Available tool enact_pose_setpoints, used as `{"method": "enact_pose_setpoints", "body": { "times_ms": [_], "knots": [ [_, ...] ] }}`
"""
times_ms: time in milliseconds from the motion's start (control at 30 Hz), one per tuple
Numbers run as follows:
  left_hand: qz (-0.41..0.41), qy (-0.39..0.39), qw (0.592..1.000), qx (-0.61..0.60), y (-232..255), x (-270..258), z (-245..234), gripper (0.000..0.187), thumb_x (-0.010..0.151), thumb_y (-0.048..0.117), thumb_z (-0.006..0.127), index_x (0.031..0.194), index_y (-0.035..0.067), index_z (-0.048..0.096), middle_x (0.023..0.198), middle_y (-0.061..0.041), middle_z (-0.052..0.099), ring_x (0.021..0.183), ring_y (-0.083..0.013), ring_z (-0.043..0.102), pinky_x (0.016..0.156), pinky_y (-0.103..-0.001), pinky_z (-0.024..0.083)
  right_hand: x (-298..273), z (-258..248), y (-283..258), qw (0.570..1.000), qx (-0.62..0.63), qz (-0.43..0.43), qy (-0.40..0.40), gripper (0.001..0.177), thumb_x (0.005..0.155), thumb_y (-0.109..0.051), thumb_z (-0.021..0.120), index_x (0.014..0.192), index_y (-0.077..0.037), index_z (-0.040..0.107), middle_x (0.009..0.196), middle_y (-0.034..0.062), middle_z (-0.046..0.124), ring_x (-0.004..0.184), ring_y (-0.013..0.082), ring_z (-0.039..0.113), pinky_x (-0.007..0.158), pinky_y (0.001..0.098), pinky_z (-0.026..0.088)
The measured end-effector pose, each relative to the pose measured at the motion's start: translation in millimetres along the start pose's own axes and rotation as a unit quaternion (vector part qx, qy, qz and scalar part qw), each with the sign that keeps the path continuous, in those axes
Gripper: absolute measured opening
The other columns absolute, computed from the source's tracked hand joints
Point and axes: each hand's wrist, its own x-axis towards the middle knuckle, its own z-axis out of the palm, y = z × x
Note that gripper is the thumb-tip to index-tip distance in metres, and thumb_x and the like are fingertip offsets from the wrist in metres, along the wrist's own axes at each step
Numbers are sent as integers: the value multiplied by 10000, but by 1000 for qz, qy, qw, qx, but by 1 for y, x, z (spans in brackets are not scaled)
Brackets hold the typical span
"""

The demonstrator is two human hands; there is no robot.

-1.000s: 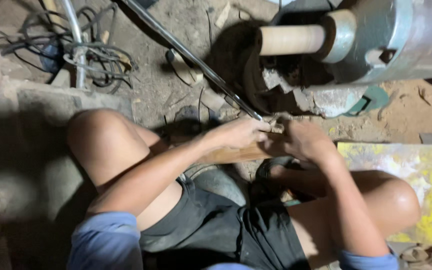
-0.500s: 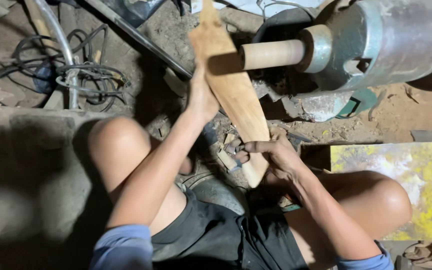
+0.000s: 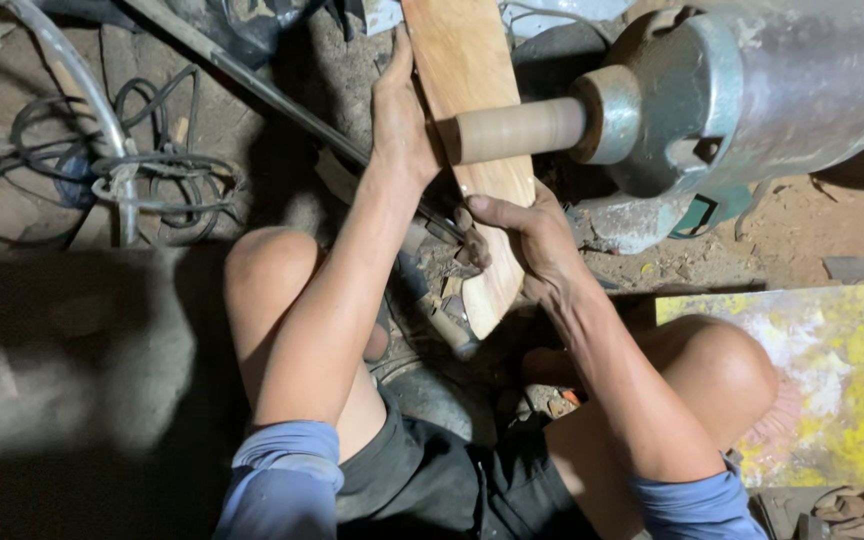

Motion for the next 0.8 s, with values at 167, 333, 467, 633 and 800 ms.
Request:
{"method": "enact_pose_setpoints", "body": {
  "times_ms": [167,333,467,633,800],
  "knots": [
    [-26,7,999,-22,5,11,-1,695,1037,578,434,1451,23,492,1354,-229,622,1194,-369,659,1024,-531,572,2,5,-4,1000,-6,-9,1,292,869,19,697,1097,62,521,740,156,629,487,183,568,415,313,468],
    [-22,64,998,9,-4,-1,8,679,987,584,400,1457,95,436,1355,-213,610,1184,-354,673,996,-556,588,-15,1,3,997,-57,5,55,297,850,28,698,1087,62,523,714,172,633,463,187,571,378,312,465],
    [-30,22,999,-13,-14,-27,7,717,1040,583,381,1505,39,428,1381,-234,595,1202,-361,654,1032,-543,568,-32,-7,17,996,-72,2,52,311,852,18,715,1092,70,524,710,173,641,454,187,574,375,311,465],
    [-47,-5,998,-29,-20,-55,7,724,1067,586,346,1500,14,445,1385,-238,598,1259,-344,618,1078,-531,530,-53,-16,33,997,-62,15,45,297,864,6,733,1071,107,546,685,174,640,447,190,581,373,313,478],
    [-83,47,995,-37,-27,-77,12,673,1041,569,361,1475,63,458,1376,-192,586,1276,-316,601,1069,-528,531,-71,-24,44,997,-63,22,51,305,866,1,729,1088,88,538,683,179,653,457,194,603,363,323,493]
  ]
}}
